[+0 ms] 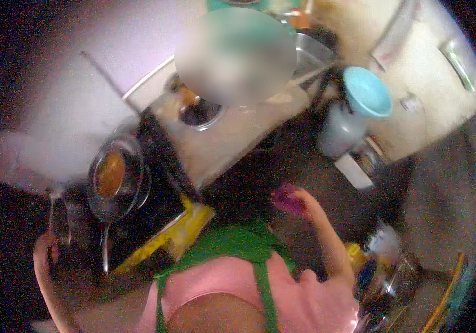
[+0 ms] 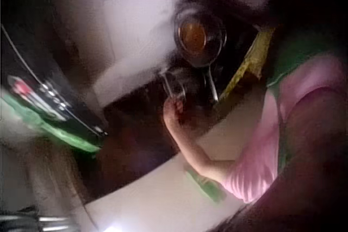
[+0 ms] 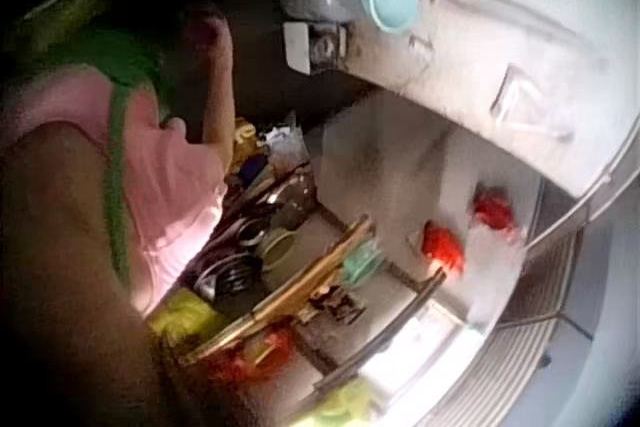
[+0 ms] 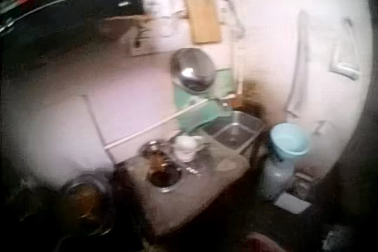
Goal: The person washes a blue bowl, a metal ladle, and a metal pot in a sink using a purple cloth and running water.
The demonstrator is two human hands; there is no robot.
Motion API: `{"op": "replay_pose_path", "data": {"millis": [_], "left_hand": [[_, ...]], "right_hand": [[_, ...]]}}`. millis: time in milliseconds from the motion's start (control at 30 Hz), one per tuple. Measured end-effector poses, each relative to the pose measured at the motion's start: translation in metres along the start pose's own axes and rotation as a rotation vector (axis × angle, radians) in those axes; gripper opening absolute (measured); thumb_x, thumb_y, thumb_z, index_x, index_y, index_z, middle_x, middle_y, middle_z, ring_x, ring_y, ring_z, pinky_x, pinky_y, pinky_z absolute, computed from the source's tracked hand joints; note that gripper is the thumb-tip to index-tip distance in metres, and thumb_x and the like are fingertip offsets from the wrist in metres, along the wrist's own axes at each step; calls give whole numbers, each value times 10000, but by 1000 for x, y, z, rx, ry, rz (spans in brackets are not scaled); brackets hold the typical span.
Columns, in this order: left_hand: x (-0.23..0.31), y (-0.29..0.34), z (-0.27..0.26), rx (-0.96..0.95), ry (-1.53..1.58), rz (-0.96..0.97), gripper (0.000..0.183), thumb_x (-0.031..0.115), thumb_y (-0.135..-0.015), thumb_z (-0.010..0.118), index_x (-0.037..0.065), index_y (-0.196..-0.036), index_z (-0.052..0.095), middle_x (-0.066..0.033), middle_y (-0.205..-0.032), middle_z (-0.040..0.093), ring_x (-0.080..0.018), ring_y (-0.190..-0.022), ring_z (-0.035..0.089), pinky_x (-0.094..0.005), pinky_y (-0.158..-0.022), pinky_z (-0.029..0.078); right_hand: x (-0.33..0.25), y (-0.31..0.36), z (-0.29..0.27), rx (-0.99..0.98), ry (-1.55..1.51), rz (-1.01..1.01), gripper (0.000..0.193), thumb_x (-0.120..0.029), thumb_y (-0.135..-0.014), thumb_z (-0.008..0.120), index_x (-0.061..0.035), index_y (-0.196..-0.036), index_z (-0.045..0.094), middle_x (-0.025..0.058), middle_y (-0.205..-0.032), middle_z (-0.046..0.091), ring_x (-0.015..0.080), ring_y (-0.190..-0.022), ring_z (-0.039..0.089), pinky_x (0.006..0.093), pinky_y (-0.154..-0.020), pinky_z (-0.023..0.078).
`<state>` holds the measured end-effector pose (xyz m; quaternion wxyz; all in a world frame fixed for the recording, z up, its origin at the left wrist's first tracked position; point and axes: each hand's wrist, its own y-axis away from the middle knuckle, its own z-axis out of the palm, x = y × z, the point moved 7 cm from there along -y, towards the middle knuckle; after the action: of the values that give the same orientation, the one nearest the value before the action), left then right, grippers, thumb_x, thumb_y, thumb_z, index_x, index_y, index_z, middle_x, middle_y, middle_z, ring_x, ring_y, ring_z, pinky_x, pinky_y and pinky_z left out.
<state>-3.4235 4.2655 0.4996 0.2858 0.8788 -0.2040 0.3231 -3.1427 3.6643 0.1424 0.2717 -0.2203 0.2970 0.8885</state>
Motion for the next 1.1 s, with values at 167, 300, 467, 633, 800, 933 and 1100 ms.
{"op": "replay_pose_path", "data": {"millis": [167,300,467,633,800,933,1100], "left_hand": [[194,55,264,-365,-9,13,132,172,-784,513,61,-735,460,5,-526,388,-99,-396,364,-242,-326,272],[339,56,482,-754,-57,66,163,158,-776,594,71,-744,460,16,-559,403,-75,-426,352,-226,-365,248],[466,12,714,-1163,73,125,158,91,-819,542,57,-699,446,18,-578,385,-77,-485,347,-219,-411,274],[557,-75,915,-1351,358,46,105,65,-820,532,3,-899,500,-8,-669,446,-99,-558,429,-214,-462,364],[658,-140,1030,-1368,601,15,236,150,-861,516,23,-1051,460,-61,-720,461,-160,-567,451,-319,-532,442],[720,-176,1105,-1428,766,-101,265,221,-883,483,114,-1124,452,-34,-691,441,-132,-527,418,-290,-474,372],[788,-230,1205,-1281,809,-136,308,194,-885,461,137,-1186,426,4,-686,444,-88,-499,383,-218,-399,290]], "right_hand": [[-123,29,-90,7,-203,-69,400,-129,-754,514,26,-1118,457,197,-1153,506,321,-1063,497,406,-922,404],[-228,21,-150,48,-233,-227,415,-135,-773,498,59,-1134,436,198,-1154,500,313,-1066,495,403,-944,389],[-394,-22,-175,77,-266,-447,401,-178,-802,495,33,-1139,444,173,-1122,521,313,-1057,500,427,-965,367],[-557,-129,-234,173,-161,-527,422,-257,-804,540,-49,-1161,455,106,-1113,541,287,-1030,514,429,-924,395],[-737,-227,-232,368,255,-614,394,-326,-793,601,-57,-1074,536,40,-1024,577,173,-881,547,335,-761,427],[-835,-315,-296,494,357,-646,272,-175,-795,611,-26,-1018,565,62,-936,595,161,-814,572,270,-726,455],[-925,-413,-355,235,171,-600,269,-181,-801,587,-27,-1020,559,59,-955,594,164,-863,563,293,-757,448]]}}
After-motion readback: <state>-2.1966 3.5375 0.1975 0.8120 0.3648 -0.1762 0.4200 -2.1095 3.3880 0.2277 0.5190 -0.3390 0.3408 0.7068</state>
